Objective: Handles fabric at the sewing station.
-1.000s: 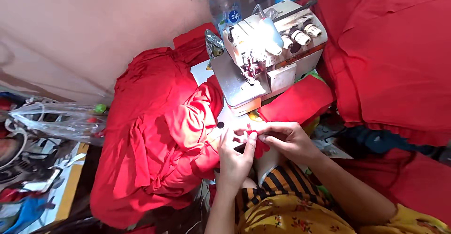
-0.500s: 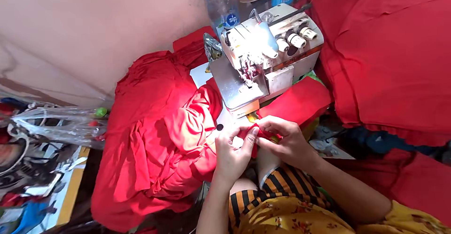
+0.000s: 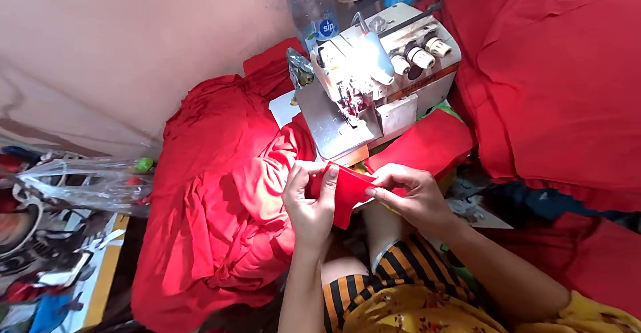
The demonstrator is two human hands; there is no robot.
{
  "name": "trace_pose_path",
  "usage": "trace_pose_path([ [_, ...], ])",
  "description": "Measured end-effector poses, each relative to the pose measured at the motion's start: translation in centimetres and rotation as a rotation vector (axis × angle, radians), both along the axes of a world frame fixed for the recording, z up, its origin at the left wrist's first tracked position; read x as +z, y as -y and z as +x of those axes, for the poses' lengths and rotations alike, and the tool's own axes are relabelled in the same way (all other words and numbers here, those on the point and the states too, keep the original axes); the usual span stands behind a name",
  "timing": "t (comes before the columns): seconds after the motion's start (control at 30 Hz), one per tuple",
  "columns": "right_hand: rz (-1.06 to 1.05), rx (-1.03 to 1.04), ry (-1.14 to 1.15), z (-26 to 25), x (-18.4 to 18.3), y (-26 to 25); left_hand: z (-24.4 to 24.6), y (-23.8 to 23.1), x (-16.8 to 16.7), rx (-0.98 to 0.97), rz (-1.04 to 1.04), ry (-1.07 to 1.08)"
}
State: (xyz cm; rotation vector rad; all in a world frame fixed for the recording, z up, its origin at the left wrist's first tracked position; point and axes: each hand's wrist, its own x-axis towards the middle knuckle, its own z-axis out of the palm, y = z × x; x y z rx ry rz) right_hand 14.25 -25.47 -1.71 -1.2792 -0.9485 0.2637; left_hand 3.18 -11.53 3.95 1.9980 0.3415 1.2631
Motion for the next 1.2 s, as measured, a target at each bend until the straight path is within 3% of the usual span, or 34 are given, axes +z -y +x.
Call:
trace_pose_path([
  [0.13, -0.012, -0.064, -0.304, 0.7, -0.3, -3.0, 3.6, -3.2, 1.1, 0.032, 0.186, -0.243],
  [0.23, -0.105, -0.076, -0.444, 1.0, -0.8, -4.3, 6.8, -5.0, 0.5, 0.051, 0.192, -0.503],
  [0.33, -0.14, -0.051, -0.429, 1.4, -0.8, -3.8, 7.8, -4.1, -1.3, 0.226, 0.264, -0.526],
  [0.47, -0.211, 0.025, -0.328, 2.4, -1.0, -2.7, 7.2, 0.5, -2.4, 0.449, 0.335, -0.661],
  [0.67, -0.266, -0.002, -0.325, 2.2, -1.8, -0.6, 6.8, 2.2, -5.5, 0.387, 0.351, -0.533],
  [1.03, -0.147, -0.07, -0.427, 2.7, -0.8, -1.2, 7.1, 1.6, -4.9, 0.271, 0.229, -0.425],
  [1.2, -0.153, -0.137, -0.311, 3.7, -0.2, -2.6, 7.6, -0.4, -3.3, 0.201, 0.205, -0.552],
])
